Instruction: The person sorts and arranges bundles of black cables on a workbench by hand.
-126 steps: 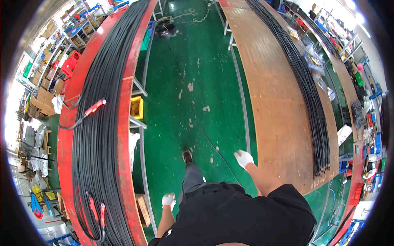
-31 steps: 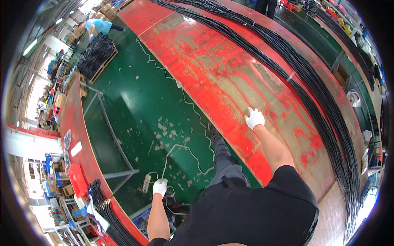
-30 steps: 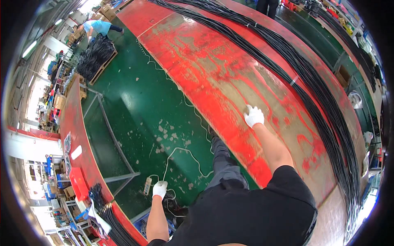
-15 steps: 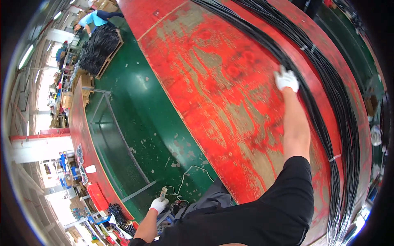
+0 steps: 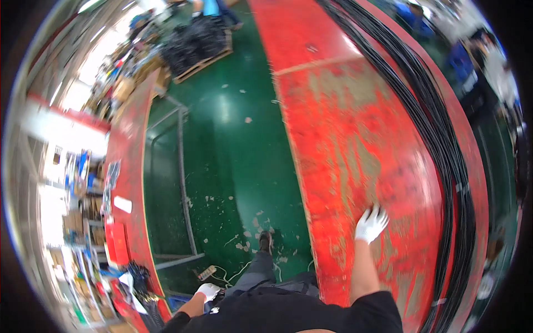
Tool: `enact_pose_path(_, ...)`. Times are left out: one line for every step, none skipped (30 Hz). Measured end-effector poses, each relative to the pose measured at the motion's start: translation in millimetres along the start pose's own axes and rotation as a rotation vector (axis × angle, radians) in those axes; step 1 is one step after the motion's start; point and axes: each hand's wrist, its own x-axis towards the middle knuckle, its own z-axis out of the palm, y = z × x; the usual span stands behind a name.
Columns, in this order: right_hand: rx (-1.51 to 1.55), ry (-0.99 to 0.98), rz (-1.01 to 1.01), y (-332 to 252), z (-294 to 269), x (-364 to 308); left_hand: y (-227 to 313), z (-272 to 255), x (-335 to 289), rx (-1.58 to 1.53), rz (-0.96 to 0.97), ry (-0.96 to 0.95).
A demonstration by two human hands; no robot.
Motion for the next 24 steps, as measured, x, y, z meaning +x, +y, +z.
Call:
enact_pose_path(0.026,-0.04,-0.058,-27,-1,-24,-15,10,14,-0.071,-0.008,0.137)
enact_pose_path(0.036,-0.152,-0.102,-61,-7,-41,-31,16,33,-0.166,-0.015,0.058)
enact_pose_path(0.03,-0.266,-0.132,-89,-12,-56,-49,16,51,-0.252,-0.005,-0.028)
enact_pose_path(0.045,-0.309,-0.182,-119,-5,-70,-62,20,60,-0.313,-0.011,0.052)
enact_pose_path(0.059,-0.34,-0.218,-147,0,-82,-82,22,70,-0.356,-0.012,0.139)
enact_pose_path(0.054,-0.365,-0.208,-171,4,-82,-112,13,98,-0.527,-0.032,0.089)
enact_pose_path(0.046,-0.393,-0.197,-195,10,-82,-142,10,114,-0.837,-0.227,0.065)
enact_pose_path(-0.023,-0.421,-0.105,-209,28,-79,-171,-18,128,-0.716,-0.308,0.115)
enact_pose_path(-0.099,-0.505,-0.019,-230,35,-69,-193,-57,132,-0.744,-0.484,0.236)
enact_pose_path(-0.133,-0.569,0.068,-251,35,-55,-240,-74,145,-0.61,-0.353,0.123)
enact_pose_path(-0.177,-0.612,0.17,-275,43,-40,-283,-126,162,-0.75,-0.449,0.178)
enact_pose_path(-0.246,-0.618,0.193,-284,56,-28,-319,-189,169,-0.826,-0.453,0.278)
enact_pose_path(-0.256,-0.621,0.158,-303,59,-9,-352,-228,171,-0.889,-0.436,0.445)
enact_pose_path(-0.247,-0.708,0.224,-322,63,9,-387,-258,180,-0.906,-0.429,0.544)
enact_pose_path(-0.25,-0.778,0.337,-332,73,27,-404,-323,173,-1.072,-0.42,0.67)
enact_pose_path(-0.239,-0.81,0.333,-351,80,44,-432,-341,182,-1.14,-0.392,0.782)
enact_pose_path(-0.247,-0.812,0.404,-364,85,54,-452,-384,176,-1.158,-0.374,0.761)
enact_pose_path(-0.305,-0.777,0.442,-376,99,61,-475,-406,193,-1.202,-0.372,0.828)
enact_pose_path(-0.364,-0.744,0.472,-390,107,68,-494,-425,204,-1.211,-0.366,0.845)
enact_pose_path(-0.382,-0.711,0.53,-401,117,74,-511,-447,213,-1.17,-0.358,0.823)
enact_pose_path(-0.398,-0.679,0.591,-410,124,79,-529,-467,218,-1.127,-0.349,0.799)
enact_pose_path(-0.434,-0.67,0.662,-423,125,86,-546,-477,228,-1.116,-0.328,0.769)
enact_pose_path(-0.462,-0.656,0.741,-433,132,95,-565,-482,245,-1.066,-0.337,0.736)
enact_pose_path(-0.577,-0.53,0.735,-431,146,95,-580,-476,259,-1.077,-0.353,0.726)
